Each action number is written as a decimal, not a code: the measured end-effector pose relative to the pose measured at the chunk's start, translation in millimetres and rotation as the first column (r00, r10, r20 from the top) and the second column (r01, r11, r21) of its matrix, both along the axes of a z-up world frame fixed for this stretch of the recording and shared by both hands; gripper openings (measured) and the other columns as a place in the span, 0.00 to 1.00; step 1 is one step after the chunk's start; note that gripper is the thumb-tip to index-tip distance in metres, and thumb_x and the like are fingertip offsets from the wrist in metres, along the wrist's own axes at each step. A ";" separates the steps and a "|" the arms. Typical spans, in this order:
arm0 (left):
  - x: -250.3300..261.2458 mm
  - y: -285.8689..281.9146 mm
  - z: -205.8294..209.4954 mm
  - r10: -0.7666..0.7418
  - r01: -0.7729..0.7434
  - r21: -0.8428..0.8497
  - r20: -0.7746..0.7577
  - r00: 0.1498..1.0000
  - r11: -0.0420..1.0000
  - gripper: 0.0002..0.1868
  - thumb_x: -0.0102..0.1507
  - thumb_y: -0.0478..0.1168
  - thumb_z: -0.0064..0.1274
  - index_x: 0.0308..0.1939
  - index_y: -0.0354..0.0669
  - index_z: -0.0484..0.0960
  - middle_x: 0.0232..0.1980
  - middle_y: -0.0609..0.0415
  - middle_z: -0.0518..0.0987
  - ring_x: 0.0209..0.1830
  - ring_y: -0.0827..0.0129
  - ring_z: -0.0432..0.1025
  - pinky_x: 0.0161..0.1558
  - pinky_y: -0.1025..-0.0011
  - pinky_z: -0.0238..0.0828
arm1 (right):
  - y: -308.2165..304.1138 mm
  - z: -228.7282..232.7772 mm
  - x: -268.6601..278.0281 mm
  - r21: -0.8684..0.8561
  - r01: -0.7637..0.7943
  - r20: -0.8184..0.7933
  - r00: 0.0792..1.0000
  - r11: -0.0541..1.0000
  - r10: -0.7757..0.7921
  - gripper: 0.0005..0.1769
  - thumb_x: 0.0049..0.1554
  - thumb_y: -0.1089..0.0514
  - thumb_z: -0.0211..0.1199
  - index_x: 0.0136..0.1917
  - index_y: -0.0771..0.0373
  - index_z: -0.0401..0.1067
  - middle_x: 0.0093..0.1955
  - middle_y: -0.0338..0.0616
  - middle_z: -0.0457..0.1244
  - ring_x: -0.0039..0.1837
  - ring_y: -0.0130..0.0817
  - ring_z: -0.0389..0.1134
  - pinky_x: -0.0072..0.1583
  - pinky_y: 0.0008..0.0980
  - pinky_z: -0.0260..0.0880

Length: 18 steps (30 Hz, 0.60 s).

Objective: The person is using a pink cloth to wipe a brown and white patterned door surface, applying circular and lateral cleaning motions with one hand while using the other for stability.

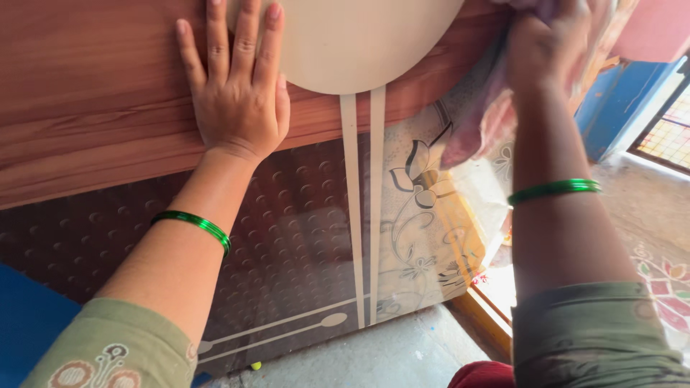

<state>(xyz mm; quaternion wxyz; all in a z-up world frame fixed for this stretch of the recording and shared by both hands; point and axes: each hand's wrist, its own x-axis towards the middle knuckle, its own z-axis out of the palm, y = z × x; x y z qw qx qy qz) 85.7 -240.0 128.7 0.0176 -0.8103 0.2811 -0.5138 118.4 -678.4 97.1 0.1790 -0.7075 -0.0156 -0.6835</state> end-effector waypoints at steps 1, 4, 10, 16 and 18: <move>-2.3 -0.7 0.1 0.024 -0.024 -0.003 -0.002 1.000 1.000 0.35 0.78 0.45 0.45 0.87 0.49 0.50 0.88 0.49 0.48 0.86 0.43 0.38 0.79 0.32 0.27 | -18.5 -18.4 1.2 -0.080 -0.074 0.186 0.979 0.994 0.088 0.21 0.51 0.65 0.64 0.59 0.65 0.72 0.53 0.59 0.65 0.54 0.54 0.67 0.55 0.47 0.68; -7.3 -3.1 4.4 0.045 -0.047 -0.026 -0.056 0.997 0.999 0.34 0.77 0.45 0.44 0.85 0.50 0.49 0.87 0.50 0.48 0.85 0.43 0.39 0.78 0.31 0.27 | -65.7 -62.4 22.9 -0.080 0.203 0.261 0.949 0.976 -0.176 0.31 0.44 0.68 0.58 0.62 0.79 0.69 0.49 0.70 0.62 0.52 0.58 0.65 0.52 0.50 0.73; -15.3 -8.5 7.5 0.037 -0.043 -0.049 -0.120 0.992 0.998 0.34 0.76 0.44 0.44 0.83 0.50 0.48 0.85 0.50 0.47 0.84 0.43 0.38 0.77 0.30 0.27 | -88.0 -28.2 70.9 0.680 0.176 -0.455 0.862 0.712 0.222 0.14 0.58 0.50 0.61 0.50 0.63 0.72 0.46 0.40 0.66 0.49 0.29 0.67 0.48 0.36 0.70; -16.4 -7.3 8.6 0.025 -0.028 -0.039 -0.095 0.995 0.999 0.35 0.76 0.43 0.46 0.83 0.50 0.48 0.85 0.49 0.48 0.84 0.41 0.39 0.76 0.30 0.27 | 102.1 27.4 70.1 -0.489 0.134 -0.435 0.818 0.862 -0.375 0.08 0.60 0.56 0.64 0.43 0.62 0.77 0.37 0.46 0.68 0.37 0.38 0.67 0.39 0.39 0.64; -15.8 -7.0 8.0 0.035 -0.039 -0.034 -0.104 0.994 0.999 0.35 0.76 0.43 0.46 0.83 0.49 0.48 0.85 0.49 0.48 0.84 0.41 0.39 0.76 0.30 0.27 | 164.0 24.0 24.2 -0.118 -0.188 -0.273 0.950 0.975 0.150 0.13 0.67 0.53 0.62 0.43 0.59 0.78 0.37 0.45 0.68 0.40 0.37 0.68 0.43 0.41 0.66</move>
